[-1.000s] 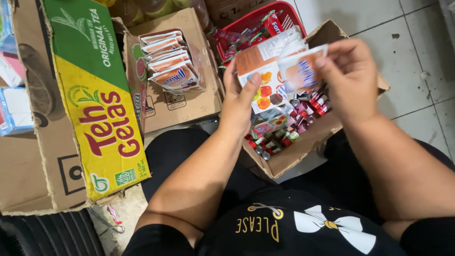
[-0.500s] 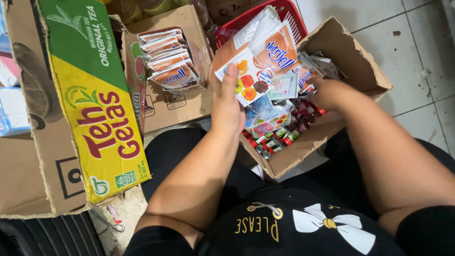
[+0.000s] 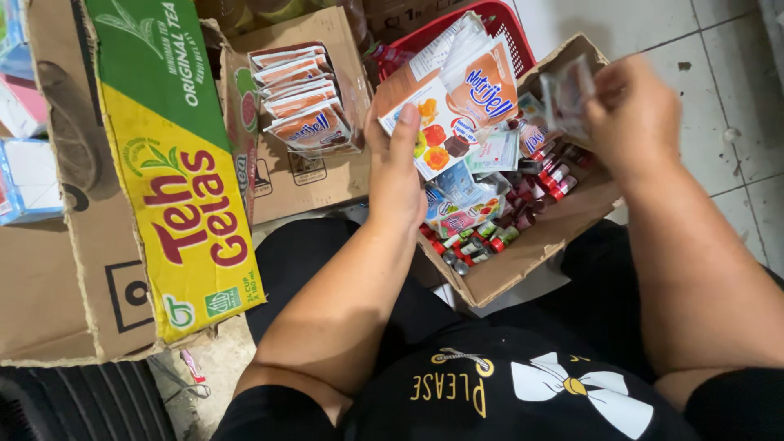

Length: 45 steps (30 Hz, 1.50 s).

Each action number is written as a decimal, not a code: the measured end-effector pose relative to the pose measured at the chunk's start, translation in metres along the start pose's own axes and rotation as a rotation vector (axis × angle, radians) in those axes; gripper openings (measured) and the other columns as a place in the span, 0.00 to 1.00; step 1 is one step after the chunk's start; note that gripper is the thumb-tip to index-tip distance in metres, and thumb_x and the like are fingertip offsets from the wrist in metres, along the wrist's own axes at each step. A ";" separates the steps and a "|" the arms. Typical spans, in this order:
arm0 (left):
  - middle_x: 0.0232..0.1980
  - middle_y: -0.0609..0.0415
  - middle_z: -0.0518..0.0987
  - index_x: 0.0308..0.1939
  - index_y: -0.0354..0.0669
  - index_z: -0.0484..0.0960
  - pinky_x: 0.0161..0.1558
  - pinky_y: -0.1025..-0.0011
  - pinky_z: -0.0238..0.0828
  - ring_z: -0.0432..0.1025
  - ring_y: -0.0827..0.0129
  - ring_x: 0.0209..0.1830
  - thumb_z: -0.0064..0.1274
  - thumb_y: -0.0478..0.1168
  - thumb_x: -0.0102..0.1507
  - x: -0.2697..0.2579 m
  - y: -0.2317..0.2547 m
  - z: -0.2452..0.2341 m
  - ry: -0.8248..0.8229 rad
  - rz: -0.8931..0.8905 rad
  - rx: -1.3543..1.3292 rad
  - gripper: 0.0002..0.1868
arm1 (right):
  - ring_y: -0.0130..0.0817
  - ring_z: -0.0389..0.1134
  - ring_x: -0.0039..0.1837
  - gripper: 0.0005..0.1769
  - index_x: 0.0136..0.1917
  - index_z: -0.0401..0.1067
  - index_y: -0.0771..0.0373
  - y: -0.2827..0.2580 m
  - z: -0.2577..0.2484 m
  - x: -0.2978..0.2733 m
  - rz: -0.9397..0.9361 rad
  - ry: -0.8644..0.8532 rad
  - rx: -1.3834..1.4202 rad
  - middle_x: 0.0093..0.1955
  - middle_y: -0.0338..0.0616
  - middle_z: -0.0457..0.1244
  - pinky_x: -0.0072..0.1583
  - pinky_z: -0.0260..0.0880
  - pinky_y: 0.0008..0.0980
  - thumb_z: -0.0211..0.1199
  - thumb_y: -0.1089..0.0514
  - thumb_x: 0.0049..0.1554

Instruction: The person sits on the floor and sorts small sachets from a cardboard box into a red plastic basket. They pick up individual packets, briefly inspect them, and place them into the basket, occasionally adjusting the pile of sachets.

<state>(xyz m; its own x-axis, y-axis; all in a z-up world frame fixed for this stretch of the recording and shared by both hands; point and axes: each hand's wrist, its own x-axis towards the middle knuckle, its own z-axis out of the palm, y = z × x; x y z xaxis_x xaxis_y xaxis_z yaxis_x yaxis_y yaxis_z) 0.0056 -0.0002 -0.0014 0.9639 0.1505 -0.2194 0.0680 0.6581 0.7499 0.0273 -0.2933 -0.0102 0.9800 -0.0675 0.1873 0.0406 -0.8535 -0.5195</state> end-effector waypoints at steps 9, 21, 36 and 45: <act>0.76 0.44 0.62 0.78 0.36 0.51 0.75 0.62 0.51 0.57 0.61 0.76 0.62 0.50 0.64 0.000 -0.016 0.003 -0.015 0.004 0.087 0.48 | 0.24 0.65 0.55 0.12 0.66 0.61 0.66 -0.032 -0.050 -0.012 0.005 0.234 0.953 0.54 0.40 0.61 0.62 0.68 0.22 0.62 0.71 0.75; 0.73 0.43 0.65 0.78 0.39 0.51 0.73 0.61 0.58 0.61 0.60 0.73 0.62 0.48 0.64 -0.008 -0.030 0.006 -0.157 -0.070 0.074 0.47 | 0.24 0.70 0.56 0.10 0.57 0.66 0.65 -0.080 -0.017 -0.036 0.136 -0.114 1.059 0.53 0.41 0.67 0.59 0.72 0.24 0.64 0.69 0.65; 0.69 0.42 0.69 0.73 0.38 0.58 0.67 0.58 0.68 0.68 0.58 0.68 0.59 0.49 0.66 -0.002 -0.010 0.003 -0.008 -0.062 -0.103 0.39 | 0.59 0.66 0.66 0.52 0.84 0.48 0.51 0.052 0.095 -0.019 0.339 -0.865 -0.265 0.66 0.64 0.63 0.65 0.65 0.49 0.69 0.48 0.53; 0.69 0.43 0.69 0.74 0.39 0.59 0.68 0.58 0.65 0.67 0.58 0.68 0.61 0.52 0.63 -0.001 -0.005 0.003 -0.002 -0.061 -0.061 0.42 | 0.54 0.71 0.60 0.25 0.65 0.76 0.54 0.044 0.082 -0.008 0.278 -0.546 -0.185 0.60 0.56 0.69 0.63 0.68 0.47 0.67 0.43 0.58</act>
<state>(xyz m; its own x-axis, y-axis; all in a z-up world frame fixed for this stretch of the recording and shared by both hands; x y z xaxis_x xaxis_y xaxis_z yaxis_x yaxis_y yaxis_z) 0.0056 -0.0059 -0.0028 0.9592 0.1073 -0.2617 0.1103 0.7099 0.6956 0.0376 -0.2879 -0.1025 0.9094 -0.0679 -0.4103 -0.2158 -0.9205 -0.3259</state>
